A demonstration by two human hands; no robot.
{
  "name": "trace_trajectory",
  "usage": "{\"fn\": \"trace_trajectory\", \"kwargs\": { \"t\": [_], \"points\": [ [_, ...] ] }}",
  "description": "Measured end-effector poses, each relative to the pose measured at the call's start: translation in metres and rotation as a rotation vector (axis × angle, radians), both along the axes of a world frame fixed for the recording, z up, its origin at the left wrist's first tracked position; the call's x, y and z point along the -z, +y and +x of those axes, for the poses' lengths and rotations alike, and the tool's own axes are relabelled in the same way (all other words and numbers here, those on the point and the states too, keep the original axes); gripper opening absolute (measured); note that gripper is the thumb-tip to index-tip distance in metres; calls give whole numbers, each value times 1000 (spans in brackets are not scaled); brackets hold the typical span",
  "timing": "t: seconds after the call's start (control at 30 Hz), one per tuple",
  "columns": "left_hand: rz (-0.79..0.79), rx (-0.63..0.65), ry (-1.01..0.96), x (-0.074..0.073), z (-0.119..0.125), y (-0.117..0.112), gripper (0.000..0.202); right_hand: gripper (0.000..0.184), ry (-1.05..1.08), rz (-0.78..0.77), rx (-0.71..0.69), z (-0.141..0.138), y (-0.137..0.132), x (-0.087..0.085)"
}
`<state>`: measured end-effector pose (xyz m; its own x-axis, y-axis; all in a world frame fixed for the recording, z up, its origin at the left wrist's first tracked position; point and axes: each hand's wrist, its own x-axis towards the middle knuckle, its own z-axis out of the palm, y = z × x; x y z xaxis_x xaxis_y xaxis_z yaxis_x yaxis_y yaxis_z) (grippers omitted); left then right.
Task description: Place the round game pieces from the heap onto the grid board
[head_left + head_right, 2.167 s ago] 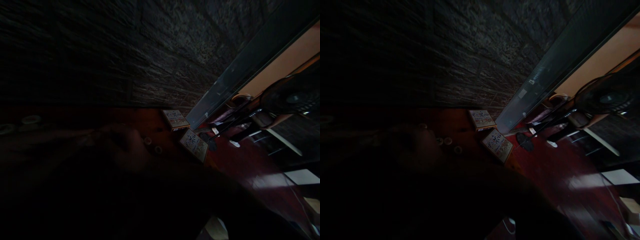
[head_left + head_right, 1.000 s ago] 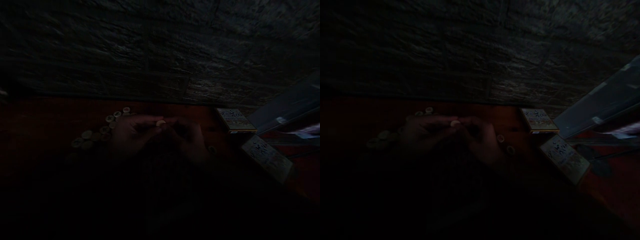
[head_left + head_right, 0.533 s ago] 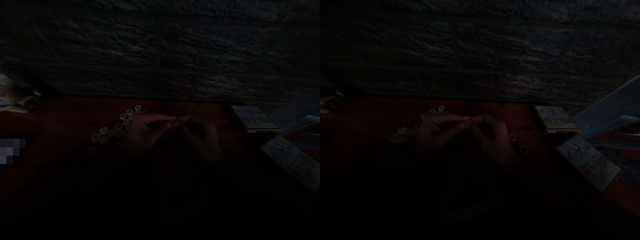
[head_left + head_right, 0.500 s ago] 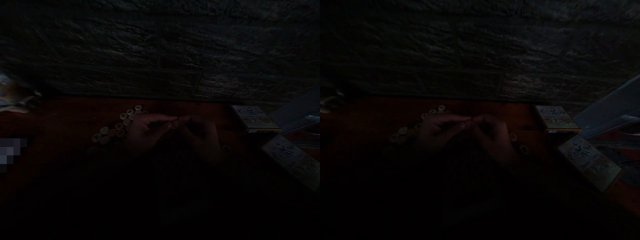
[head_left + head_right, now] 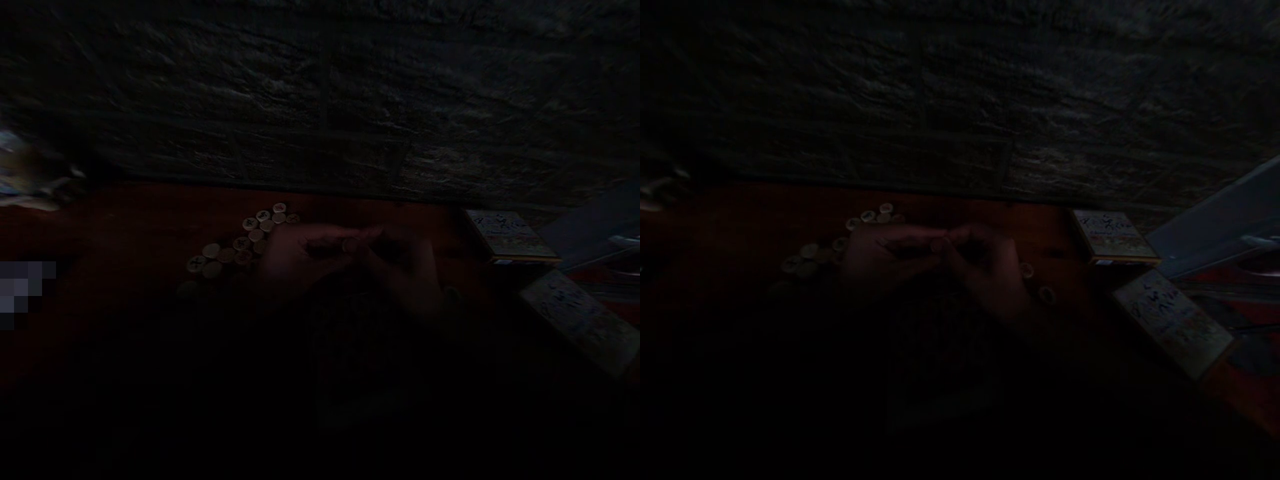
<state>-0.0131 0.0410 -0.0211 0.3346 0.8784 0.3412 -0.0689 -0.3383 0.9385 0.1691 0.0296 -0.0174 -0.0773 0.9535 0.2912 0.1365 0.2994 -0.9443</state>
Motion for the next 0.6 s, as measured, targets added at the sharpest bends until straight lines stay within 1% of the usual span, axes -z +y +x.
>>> {"fn": "trace_trajectory", "kwargs": {
  "t": [0.2,0.27,0.37,0.5,0.6],
  "points": [
    [-8,-33,4,0,2,-4,28,12,51,-18,-31,2,-2,-2],
    [-4,-60,-8,1,3,-4,28,11,43,-7,-49,4,-2,-2],
    [-18,-55,-20,0,3,-4,27,9,14,0,-43,3,-2,-3],
    [-32,-38,-22,-1,3,-5,24,20,-13,2,-9,0,-2,-3],
    [-31,-13,-19,-2,2,-6,24,21,-39,17,2,-1,-1,-1]
  ]
}}
